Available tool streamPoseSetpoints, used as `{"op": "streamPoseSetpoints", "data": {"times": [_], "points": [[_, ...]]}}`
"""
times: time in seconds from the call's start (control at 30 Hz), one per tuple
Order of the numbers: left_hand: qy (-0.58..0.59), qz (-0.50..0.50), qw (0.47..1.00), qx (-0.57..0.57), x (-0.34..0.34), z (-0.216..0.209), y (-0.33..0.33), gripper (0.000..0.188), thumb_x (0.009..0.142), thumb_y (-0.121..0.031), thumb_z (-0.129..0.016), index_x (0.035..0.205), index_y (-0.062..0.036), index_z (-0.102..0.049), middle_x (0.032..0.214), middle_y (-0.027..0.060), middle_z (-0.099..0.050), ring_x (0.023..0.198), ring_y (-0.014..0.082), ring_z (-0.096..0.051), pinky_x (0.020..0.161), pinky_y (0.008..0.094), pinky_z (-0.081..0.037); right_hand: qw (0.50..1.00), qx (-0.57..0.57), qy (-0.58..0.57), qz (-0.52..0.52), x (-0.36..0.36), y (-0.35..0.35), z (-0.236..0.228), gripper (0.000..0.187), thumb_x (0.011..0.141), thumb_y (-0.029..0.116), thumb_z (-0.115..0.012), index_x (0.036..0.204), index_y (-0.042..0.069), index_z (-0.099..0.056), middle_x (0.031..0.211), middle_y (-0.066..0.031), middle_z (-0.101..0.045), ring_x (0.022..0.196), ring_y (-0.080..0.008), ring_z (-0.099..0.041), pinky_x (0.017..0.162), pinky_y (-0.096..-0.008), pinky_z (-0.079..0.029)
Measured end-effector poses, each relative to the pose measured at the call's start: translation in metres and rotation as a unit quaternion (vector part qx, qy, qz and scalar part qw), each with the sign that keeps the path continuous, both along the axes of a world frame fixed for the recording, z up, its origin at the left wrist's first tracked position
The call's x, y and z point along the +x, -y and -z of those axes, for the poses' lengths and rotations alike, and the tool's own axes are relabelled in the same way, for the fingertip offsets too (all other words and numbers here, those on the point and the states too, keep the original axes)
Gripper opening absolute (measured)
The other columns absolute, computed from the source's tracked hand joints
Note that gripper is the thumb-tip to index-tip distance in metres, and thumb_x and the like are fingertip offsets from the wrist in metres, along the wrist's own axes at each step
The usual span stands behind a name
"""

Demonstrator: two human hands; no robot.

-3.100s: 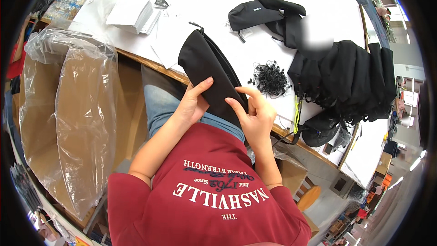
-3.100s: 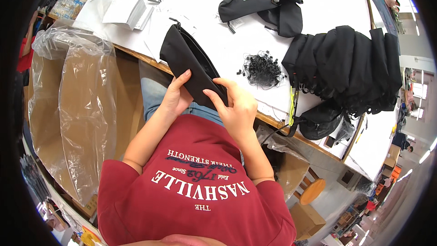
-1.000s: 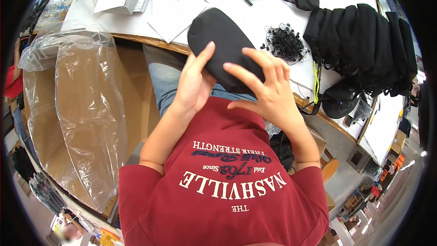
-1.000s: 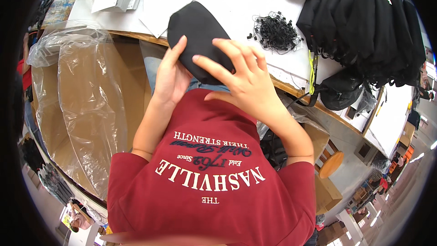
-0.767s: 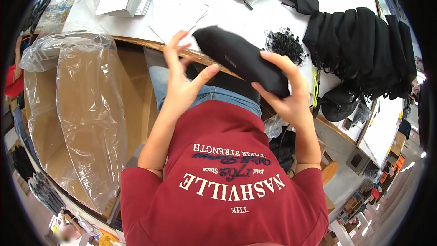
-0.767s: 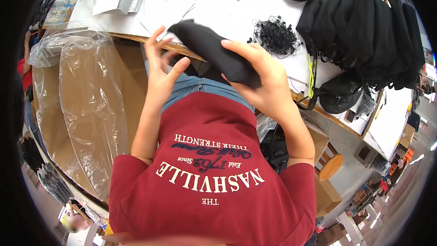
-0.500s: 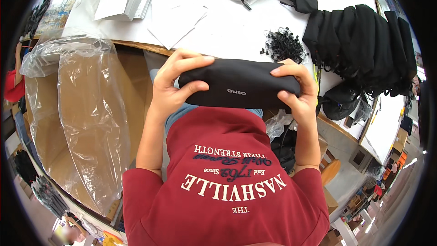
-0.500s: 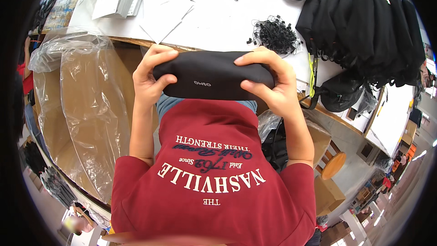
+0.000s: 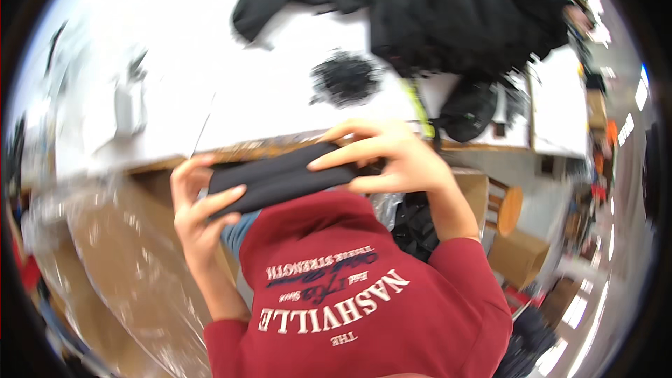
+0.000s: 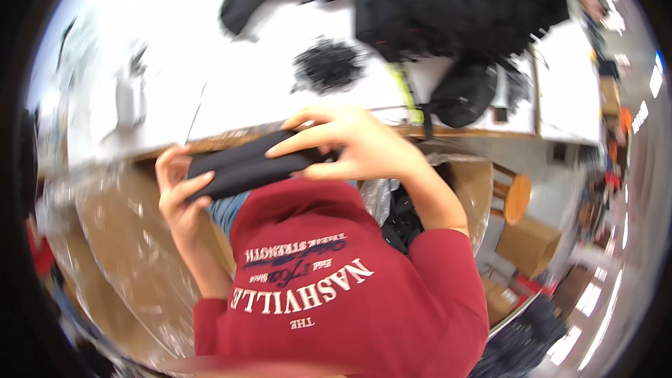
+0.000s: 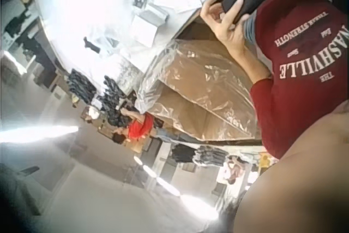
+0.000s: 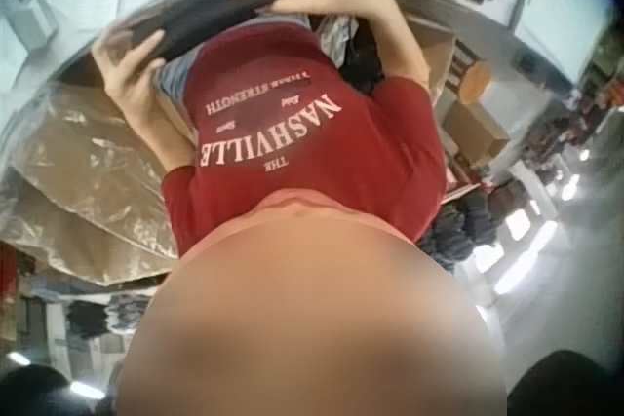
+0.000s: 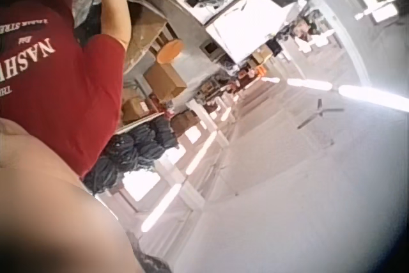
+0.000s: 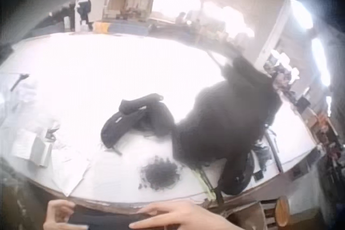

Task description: Packing small objects and instruction cards into black fabric pouches.

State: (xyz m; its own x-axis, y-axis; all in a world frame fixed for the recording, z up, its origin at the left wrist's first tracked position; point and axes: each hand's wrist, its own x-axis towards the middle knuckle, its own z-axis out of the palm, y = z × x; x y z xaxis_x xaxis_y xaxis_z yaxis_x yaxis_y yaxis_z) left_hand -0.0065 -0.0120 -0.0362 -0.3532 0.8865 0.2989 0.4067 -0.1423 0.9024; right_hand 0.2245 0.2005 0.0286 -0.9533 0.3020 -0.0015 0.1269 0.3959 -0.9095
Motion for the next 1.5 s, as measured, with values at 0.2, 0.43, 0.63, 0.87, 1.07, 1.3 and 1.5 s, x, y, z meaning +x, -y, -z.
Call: {"op": "streamPoseSetpoints", "data": {"times": [0.2, 0.43, 0.63, 0.87, 1.07, 1.3, 1.5], "points": [[0.056, -0.014, 0.990, 0.128, 0.037, -0.041, -0.057, 0.052, 0.094, -0.053, -0.046, 0.103, -0.0069, -0.068, 0.128, 0.0198, -0.049, 0.106, 0.0273, -0.050, 0.092, 0.0389, -0.040, 0.975, 0.131, -0.051, 0.172, 0.038, -0.030, -0.036, 0.040, 0.062, 0.004, -0.079, 0.101, 0.011, -0.074, 0.096, -0.0059, -0.066, 0.055, -0.0061, -0.048, 0.056, -0.0212, -0.043], [0.249, 0.204, 0.896, 0.305, 0.053, -0.117, -0.090, 0.042, 0.093, -0.047, -0.049, 0.086, -0.0107, -0.068, 0.107, 0.0185, -0.060, 0.093, 0.0253, -0.056, 0.084, 0.0331, -0.045, 0.748, 0.294, -0.199, 0.561, 0.128, -0.086, -0.120, 0.045, 0.075, 0.010, -0.077, 0.117, 0.002, -0.064, 0.093, -0.0060, -0.066, 0.063, -0.0062, -0.056, 0.060, -0.0183, -0.043], [0.292, 0.255, 0.865, 0.317, 0.067, -0.126, -0.087, 0.040, 0.094, -0.046, -0.047, 0.085, -0.0114, -0.066, 0.106, 0.0177, -0.059, 0.092, 0.0248, -0.056, 0.082, 0.0326, -0.045, 0.597, 0.604, -0.042, 0.526, 0.145, -0.170, -0.189, 0.040, 0.085, 0.022, -0.069, 0.125, 0.028, -0.062, 0.094, -0.0010, -0.068, 0.070, -0.0065, -0.062, 0.062, -0.0197, -0.047], [0.343, 0.300, 0.831, 0.320, 0.097, -0.133, -0.078, 0.039, 0.096, -0.044, -0.045, 0.083, -0.0123, -0.064, 0.104, 0.0169, -0.059, 0.091, 0.0241, -0.056, 0.080, 0.0320, -0.046, 0.597, 0.623, 0.164, 0.478, 0.130, -0.209, -0.193, 0.044, 0.070, 0.013, -0.071, 0.113, 0.005, -0.064, 0.110, -0.0158, -0.063, 0.099, -0.0274, -0.060, 0.089, -0.0375, -0.047], [0.382, 0.314, 0.806, 0.326, 0.095, -0.130, -0.089, 0.038, 0.097, -0.043, -0.044, 0.082, -0.0131, -0.063, 0.103, 0.0162, -0.058, 0.089, 0.0235, -0.056, 0.078, 0.0315, -0.047, 0.705, 0.491, 0.210, 0.466, 0.135, -0.241, -0.187, 0.047, 0.073, 0.005, -0.063, 0.119, 0.008, -0.061, 0.108, -0.0167, -0.062, 0.091, -0.0245, -0.061, 0.083, -0.0334, -0.049], [0.459, 0.360, 0.745, 0.325, 0.101, -0.128, -0.079, 0.037, 0.099, -0.041, -0.042, 0.081, -0.0140, -0.061, 0.101, 0.0154, -0.057, 0.088, 0.0228, -0.056, 0.077, 0.0310, -0.048, 0.640, 0.641, 0.143, 0.399, 0.146, -0.226, -0.176, 0.051, 0.079, 0.005, -0.057, 0.128, 0.019, -0.054, 0.089, -0.0078, -0.057, 0.073, -0.0153, -0.055, 0.068, -0.0272, -0.047], [0.540, 0.436, 0.641, 0.328, 0.106, -0.128, -0.094, 0.037, 0.100, -0.039, -0.040, 0.080, -0.0148, -0.059, 0.100, 0.0146, -0.056, 0.087, 0.0223, -0.056, 0.075, 0.0305, -0.048, 0.710, 0.616, -0.088, 0.330, 0.069, -0.100, -0.125, 0.035, 0.085, 0.005, -0.059, 0.118, 0.015, -0.064, 0.091, -0.0014, -0.065, 0.066, -0.0062, -0.050, 0.057, -0.0230, -0.042]]}}
